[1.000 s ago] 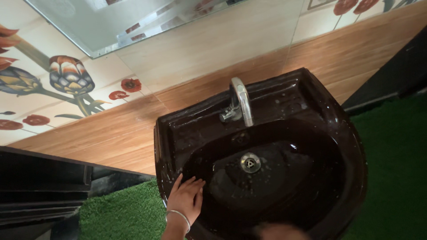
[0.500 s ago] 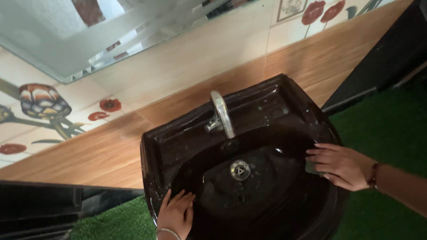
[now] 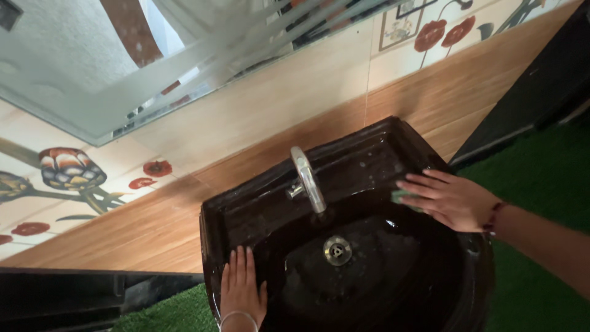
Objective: The person scrubs a dark brown bathroom sink using a sponge. They wipe the basin, faucet, and surrounding surfaces repeatedly, rinsing the sponge in the sink water. The person also wipes the countertop and the wall area behind the sink.
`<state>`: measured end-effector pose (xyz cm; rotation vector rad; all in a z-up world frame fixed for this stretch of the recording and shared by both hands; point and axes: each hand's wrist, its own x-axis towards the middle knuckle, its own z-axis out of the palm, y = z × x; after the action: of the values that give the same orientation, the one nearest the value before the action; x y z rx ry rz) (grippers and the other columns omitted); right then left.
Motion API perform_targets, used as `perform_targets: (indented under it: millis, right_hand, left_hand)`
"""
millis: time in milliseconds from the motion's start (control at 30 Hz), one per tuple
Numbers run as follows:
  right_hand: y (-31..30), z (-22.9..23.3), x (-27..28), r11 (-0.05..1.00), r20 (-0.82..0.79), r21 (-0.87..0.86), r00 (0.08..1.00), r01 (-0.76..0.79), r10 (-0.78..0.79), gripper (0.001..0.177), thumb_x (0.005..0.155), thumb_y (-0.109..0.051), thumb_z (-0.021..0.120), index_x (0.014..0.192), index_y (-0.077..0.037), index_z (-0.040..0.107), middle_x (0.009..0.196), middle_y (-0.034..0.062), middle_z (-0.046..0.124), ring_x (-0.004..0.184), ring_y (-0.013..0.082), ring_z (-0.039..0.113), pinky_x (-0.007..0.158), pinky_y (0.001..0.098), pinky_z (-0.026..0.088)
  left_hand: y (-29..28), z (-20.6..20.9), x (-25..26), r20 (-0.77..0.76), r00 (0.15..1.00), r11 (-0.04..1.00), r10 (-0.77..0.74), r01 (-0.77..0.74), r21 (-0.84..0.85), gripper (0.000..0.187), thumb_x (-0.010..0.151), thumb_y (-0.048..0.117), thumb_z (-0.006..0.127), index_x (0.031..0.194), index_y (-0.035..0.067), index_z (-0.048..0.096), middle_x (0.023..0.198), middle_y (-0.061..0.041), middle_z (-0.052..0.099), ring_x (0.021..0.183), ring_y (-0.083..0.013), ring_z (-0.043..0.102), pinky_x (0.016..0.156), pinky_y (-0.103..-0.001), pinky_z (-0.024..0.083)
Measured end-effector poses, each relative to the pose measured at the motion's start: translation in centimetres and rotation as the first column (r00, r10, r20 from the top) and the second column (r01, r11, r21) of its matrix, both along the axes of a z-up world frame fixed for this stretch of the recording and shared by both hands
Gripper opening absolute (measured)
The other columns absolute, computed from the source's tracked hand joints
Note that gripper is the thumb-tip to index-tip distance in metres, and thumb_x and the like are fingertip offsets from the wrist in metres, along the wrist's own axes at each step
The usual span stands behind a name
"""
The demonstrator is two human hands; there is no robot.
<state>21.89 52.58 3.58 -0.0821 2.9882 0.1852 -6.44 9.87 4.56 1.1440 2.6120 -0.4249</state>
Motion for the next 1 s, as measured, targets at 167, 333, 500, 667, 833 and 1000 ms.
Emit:
perform_targets:
  millis: [167,333,500,667,833,1000]
  right_hand:
    - [-1.0,2.0,-3.1,0.921,-0.16,0.131,0.925,0.366,-0.345,0.067,0.096,-0.045,0.039,0.158,-0.019,0.032,0.167,0.0002,0.029,0.151,0.0208,0.021,0.123,0.0432,0.016]
    - [-4.1,0.6,-8.5,0.767,-0.205,0.129,0.773,0.629,-0.6,0.073,0.099,-0.055,0.035,0.155,-0.008,0.032,0.162,0.0068,0.03,0.152,0.02,0.024,0.124,0.0455,0.016]
    - [-9.1,-1.8,-14.1,0.758,-0.278,-0.236,0.705,0.608,-0.653,0.056,0.1,-0.039,0.041,0.152,-0.019,0.04,0.163,0.0084,0.033,0.15,0.0265,0.03,0.12,0.0487,0.021]
    - [-12.3,-2.6,-12.5,0.776,-0.357,-0.341,0.69,0.531,-0.629,0.058,0.099,-0.039,0.043,0.151,-0.015,0.043,0.16,0.0103,0.036,0.146,0.0269,0.035,0.119,0.0488,0.024]
    - [-7.4,-3.2,-10.5,0.664,-0.424,-0.347,0.521,0.662,-0.741,0.059,0.101,-0.037,0.043,0.151,-0.005,0.044,0.161,0.0175,0.038,0.149,0.0299,0.036,0.122,0.0478,0.024]
    - [-6.3,-4.2,-15.7,0.569,-0.419,-0.379,0.413,0.73,-0.809,0.068,0.1,-0.045,0.046,0.149,0.002,0.043,0.161,0.0207,0.036,0.149,0.0327,0.033,0.122,0.0492,0.023]
  left_hand:
    - [4.2,1.1,-1.5,0.045,0.989,0.99,0.142,-0.142,0.006,0.107,0.09,0.047,0.066,0.162,0.009,-0.003,0.17,-0.016,-0.001,0.159,-0.0279,-0.001,0.128,-0.041,0.005]
    - [8.5,2.0,-2.2,0.116,0.974,0.976,0.195,-0.18,-0.124,0.126,0.084,0.059,0.075,0.163,0.017,-0.014,0.171,-0.021,-0.014,0.158,-0.042,-0.011,0.127,-0.054,0.005]
    - [12.2,2.3,-1.9,0.135,0.951,0.945,0.277,-0.245,-0.218,0.135,0.081,0.066,0.076,0.163,0.02,-0.021,0.171,-0.022,-0.02,0.157,-0.046,-0.015,0.12,-0.072,0.006]
    - [13.0,2.4,-1.5,0.142,0.966,0.954,0.218,-0.18,-0.241,0.136,0.081,0.068,0.076,0.162,0.022,-0.022,0.17,-0.022,-0.023,0.157,-0.0457,-0.017,0.118,-0.076,0.007]
    - [13.0,2.2,-1.3,0.162,0.96,0.949,0.229,-0.183,-0.257,0.134,0.082,0.069,0.074,0.163,0.022,-0.022,0.17,-0.021,-0.024,0.157,-0.0446,-0.019,0.119,-0.074,0.005]
    - [13.9,2.4,-1.6,0.199,0.949,0.947,0.246,-0.191,-0.259,0.13,0.083,0.071,0.07,0.163,0.022,-0.021,0.17,-0.023,-0.026,0.157,-0.0442,-0.021,0.122,-0.07,0.0]
